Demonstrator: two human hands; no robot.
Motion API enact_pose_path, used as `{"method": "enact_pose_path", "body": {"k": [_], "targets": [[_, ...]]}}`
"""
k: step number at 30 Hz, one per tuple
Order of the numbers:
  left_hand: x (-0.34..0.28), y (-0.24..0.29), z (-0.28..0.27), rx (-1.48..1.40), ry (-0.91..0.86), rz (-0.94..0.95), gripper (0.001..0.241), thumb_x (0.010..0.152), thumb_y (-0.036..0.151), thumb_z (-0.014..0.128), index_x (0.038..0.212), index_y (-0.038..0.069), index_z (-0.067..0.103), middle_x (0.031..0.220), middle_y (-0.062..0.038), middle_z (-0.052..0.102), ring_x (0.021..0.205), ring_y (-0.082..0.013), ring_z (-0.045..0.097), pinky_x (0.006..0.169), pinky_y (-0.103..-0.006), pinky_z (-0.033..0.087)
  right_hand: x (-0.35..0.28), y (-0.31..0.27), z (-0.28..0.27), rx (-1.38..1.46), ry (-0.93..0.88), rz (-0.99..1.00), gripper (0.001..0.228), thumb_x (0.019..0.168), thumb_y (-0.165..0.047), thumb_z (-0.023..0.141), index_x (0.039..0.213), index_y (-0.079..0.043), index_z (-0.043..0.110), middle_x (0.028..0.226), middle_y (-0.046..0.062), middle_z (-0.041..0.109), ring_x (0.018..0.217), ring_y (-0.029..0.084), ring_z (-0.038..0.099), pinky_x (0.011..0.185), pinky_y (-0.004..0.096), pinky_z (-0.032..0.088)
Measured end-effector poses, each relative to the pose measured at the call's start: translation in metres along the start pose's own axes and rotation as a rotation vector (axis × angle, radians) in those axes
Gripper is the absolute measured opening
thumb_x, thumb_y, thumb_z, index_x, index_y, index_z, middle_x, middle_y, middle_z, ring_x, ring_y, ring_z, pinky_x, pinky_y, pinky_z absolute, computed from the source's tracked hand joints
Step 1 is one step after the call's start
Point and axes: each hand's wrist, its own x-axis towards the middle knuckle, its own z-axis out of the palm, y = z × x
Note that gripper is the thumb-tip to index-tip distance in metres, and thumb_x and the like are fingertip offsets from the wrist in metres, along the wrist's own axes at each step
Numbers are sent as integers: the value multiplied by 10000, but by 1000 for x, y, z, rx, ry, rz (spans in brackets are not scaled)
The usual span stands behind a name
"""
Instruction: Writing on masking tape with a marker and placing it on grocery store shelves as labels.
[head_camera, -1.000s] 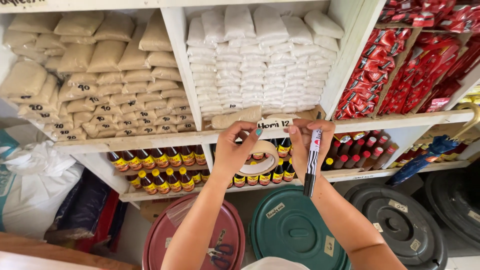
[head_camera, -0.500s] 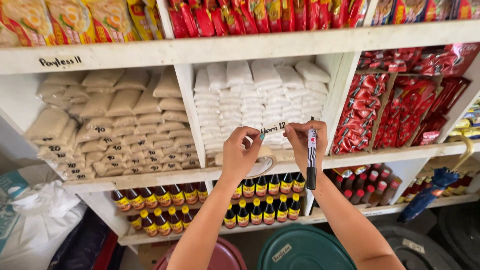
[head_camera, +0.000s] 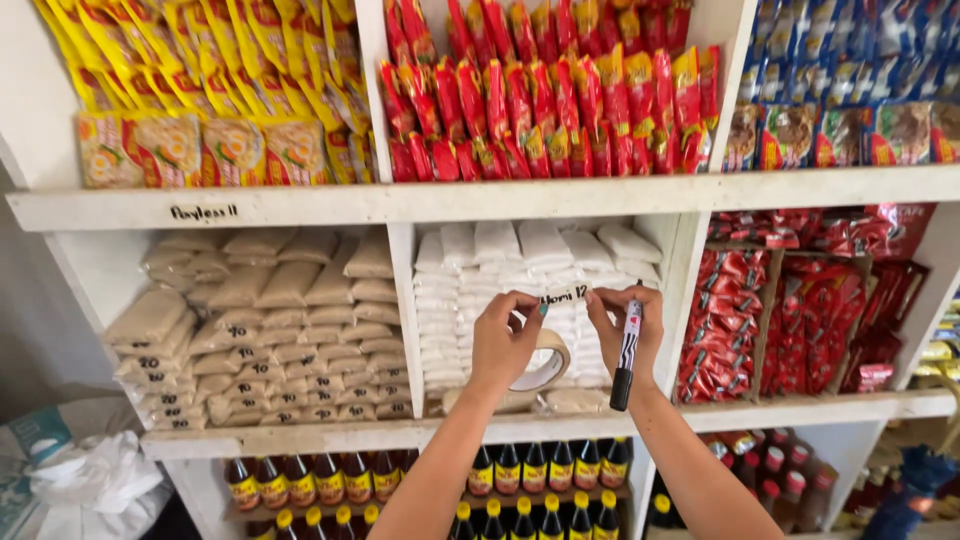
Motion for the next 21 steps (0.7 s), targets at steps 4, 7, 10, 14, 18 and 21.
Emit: {"method": "enact_pose_path", "body": {"k": [4, 7, 10, 14, 18, 21], "targets": [[14, -3, 4, 6, 3, 42, 76, 897, 121, 743, 925, 59, 708, 809, -35, 692, 571, -116, 565, 532, -293, 462, 11, 14, 2, 15, 9, -63, 385, 924, 93, 734, 1106, -36, 420, 969, 158, 714, 924, 191, 718, 779, 306, 604], [22, -8, 9, -6, -8, -12, 70, 882, 114, 737, 925, 63, 714, 813, -35, 698, 566, -123, 564, 536, -294, 470, 18, 16, 3, 5, 1, -46, 397, 896, 82, 741, 1076, -41, 408, 946, 137, 711, 891, 171, 724, 731, 302, 616], [27, -12, 12, 13, -20, -21, 69, 893, 122, 732, 932, 70, 710, 795, -36, 696, 560, -121, 564, 526, -295, 468, 21, 20, 1, -58, 0, -68, 389, 904, 79, 744, 1086, -38, 420, 950, 141, 721, 886, 165, 723, 749, 294, 602], [37, -21, 14, 37, -2, -13, 73, 893, 128, 737, 935, 73, 715, 794, -43, 700, 549, -130, 569, 524, -303, 467, 28, 35, 4, -71, 5, -111, 389, 902, 54, 755, 1084, -37, 424, 945, 140, 736, 855, 155, 715, 755, 291, 599], [51, -31, 15, 87, 14, 34, 78, 888, 135, 739, 938, 82, 712, 803, -48, 698, 575, -135, 599, 538, -309, 485, 35, 30, 9, -155, 19, -67, 389, 905, 22, 771, 1065, -33, 421, 922, 132, 751, 815, 150, 729, 704, 277, 580], [60, -22, 13, 115, -4, 24, 87, 892, 145, 733, 954, 88, 715, 811, -50, 694, 573, -151, 590, 551, -319, 486, 42, 42, 12, -134, 10, -124, 385, 923, 10, 765, 1075, -34, 414, 939, 133, 746, 816, 146, 719, 735, 271, 586]]}}
